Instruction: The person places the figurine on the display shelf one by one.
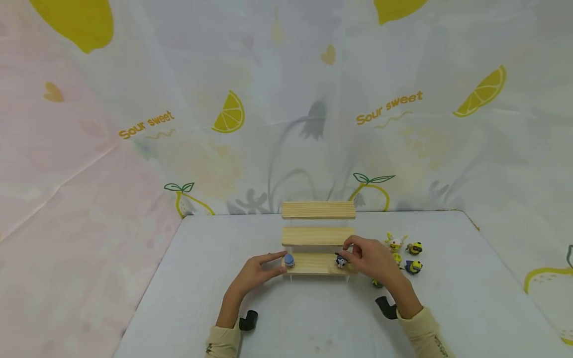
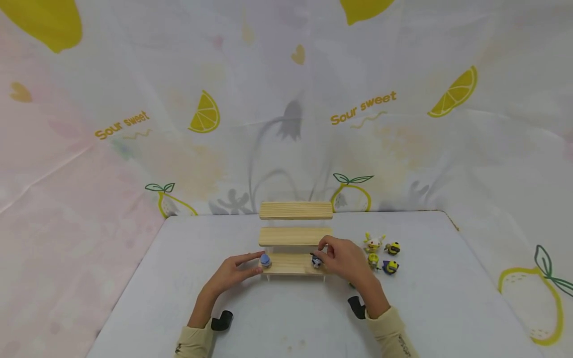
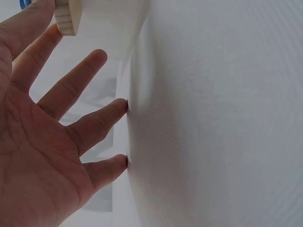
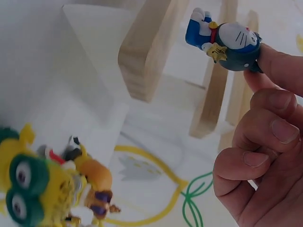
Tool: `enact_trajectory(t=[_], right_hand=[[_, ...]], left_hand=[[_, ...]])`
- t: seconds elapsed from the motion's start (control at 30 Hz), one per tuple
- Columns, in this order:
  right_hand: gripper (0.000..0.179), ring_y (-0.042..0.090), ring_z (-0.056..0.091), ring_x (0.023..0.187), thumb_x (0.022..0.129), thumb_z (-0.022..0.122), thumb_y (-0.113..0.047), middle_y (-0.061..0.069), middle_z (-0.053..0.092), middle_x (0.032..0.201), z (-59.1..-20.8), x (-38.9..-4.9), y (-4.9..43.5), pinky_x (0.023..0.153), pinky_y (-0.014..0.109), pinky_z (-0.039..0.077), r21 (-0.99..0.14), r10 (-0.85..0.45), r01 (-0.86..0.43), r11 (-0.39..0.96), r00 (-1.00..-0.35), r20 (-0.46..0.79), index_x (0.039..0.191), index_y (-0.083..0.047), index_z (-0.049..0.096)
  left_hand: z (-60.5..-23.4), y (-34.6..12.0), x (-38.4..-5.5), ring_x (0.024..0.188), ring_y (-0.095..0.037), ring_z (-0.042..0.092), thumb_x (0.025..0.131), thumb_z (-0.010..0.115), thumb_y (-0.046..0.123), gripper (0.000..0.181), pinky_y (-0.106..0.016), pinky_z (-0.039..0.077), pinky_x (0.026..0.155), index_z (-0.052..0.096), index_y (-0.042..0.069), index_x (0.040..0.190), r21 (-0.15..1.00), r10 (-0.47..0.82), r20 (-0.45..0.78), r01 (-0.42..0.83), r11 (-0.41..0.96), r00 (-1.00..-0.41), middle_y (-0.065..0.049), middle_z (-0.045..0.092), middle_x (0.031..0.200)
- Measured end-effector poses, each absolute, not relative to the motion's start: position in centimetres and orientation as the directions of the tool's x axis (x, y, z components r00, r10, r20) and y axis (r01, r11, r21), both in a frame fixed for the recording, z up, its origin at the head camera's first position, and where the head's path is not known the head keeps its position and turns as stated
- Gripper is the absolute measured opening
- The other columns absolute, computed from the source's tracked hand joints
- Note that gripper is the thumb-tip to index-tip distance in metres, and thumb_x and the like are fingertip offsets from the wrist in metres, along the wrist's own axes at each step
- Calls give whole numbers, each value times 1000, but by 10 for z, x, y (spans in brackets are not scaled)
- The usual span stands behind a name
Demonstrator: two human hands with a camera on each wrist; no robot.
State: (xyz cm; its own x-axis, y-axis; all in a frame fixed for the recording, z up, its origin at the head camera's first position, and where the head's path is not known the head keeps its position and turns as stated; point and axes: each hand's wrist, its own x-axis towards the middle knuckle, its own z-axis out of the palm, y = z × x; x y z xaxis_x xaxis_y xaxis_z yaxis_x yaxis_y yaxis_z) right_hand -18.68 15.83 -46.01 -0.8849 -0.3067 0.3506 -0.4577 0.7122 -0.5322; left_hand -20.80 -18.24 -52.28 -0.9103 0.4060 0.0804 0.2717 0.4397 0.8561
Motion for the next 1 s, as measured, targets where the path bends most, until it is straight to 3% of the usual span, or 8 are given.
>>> enact_trajectory(t=[1.0], right_hand=[[10, 3, 36, 47, 93, 71, -26, -14, 45, 59, -458, -201, 108, 45, 22, 32, -556, -418, -482, 677, -874, 250, 93, -19, 65]], left_hand=[[-523, -183, -208, 132, -27, 48, 86, 75, 46, 48, -54, 36, 109, 66, 30, 131, 834, 402, 76, 279, 475, -913, 6, 61, 133]])
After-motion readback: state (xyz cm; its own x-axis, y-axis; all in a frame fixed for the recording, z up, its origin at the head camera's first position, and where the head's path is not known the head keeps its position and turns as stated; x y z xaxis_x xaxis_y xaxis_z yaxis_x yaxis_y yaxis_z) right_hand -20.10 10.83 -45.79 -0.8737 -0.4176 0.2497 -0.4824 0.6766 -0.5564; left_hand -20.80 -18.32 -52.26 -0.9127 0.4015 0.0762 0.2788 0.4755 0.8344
